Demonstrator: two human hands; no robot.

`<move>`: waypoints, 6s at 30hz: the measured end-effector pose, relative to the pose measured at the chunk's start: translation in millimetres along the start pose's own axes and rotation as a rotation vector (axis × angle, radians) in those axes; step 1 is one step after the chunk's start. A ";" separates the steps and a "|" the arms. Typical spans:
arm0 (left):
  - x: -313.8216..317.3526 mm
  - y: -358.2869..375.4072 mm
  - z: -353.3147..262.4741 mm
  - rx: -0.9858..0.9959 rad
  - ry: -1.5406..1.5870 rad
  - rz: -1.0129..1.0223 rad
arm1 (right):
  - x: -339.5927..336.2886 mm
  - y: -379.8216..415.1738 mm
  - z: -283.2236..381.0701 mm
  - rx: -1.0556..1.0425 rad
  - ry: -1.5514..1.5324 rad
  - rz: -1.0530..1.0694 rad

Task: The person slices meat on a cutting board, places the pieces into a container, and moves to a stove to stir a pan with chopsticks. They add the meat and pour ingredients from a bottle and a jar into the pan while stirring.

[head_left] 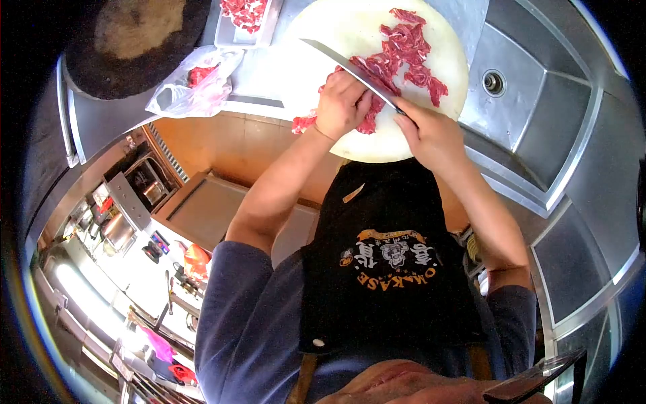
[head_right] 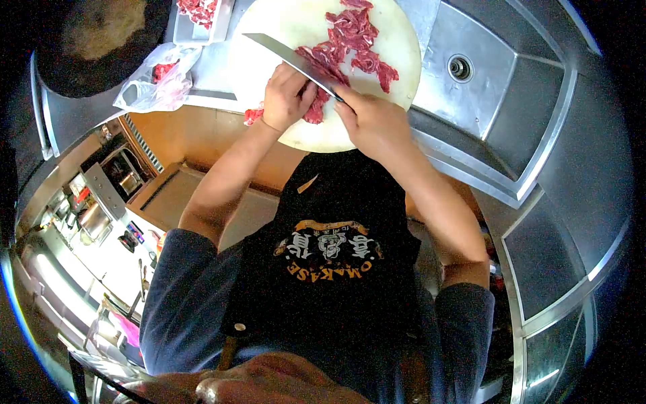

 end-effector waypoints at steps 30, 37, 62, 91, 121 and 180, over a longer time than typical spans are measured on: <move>-8.3 3.5 -9.3 0.038 0.013 -0.030 | -17.7 13.6 -34.5 0.037 -0.107 -0.271; -8.8 0.7 -14.1 0.051 -0.045 0.009 | -26.0 54.8 -8.8 -0.061 0.056 -0.096; -4.1 2.7 -9.8 0.087 0.007 -0.052 | 6.5 -77.6 7.0 -0.048 -0.093 -0.247; -3.7 2.4 -9.4 0.095 -0.022 -0.028 | 13.2 -84.5 9.4 -0.074 -0.103 -0.231; -5.6 5.6 -12.8 0.114 -0.071 -0.028 | 16.2 -78.7 -0.1 -0.107 -0.132 -0.257; 44.9 -107.6 -25.3 -0.173 -0.201 -0.059 | -14.7 39.1 -193.1 0.528 -1.391 -0.011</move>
Point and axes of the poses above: each hand's wrist, its own y-axis away from the middle knuckle, its own x-axis out of the palm, z = x × y, the point moved 2 cm from there along -y, towards the middle knuckle, and after that the axes turned 2 degrees about x, right-handed, at the moved point
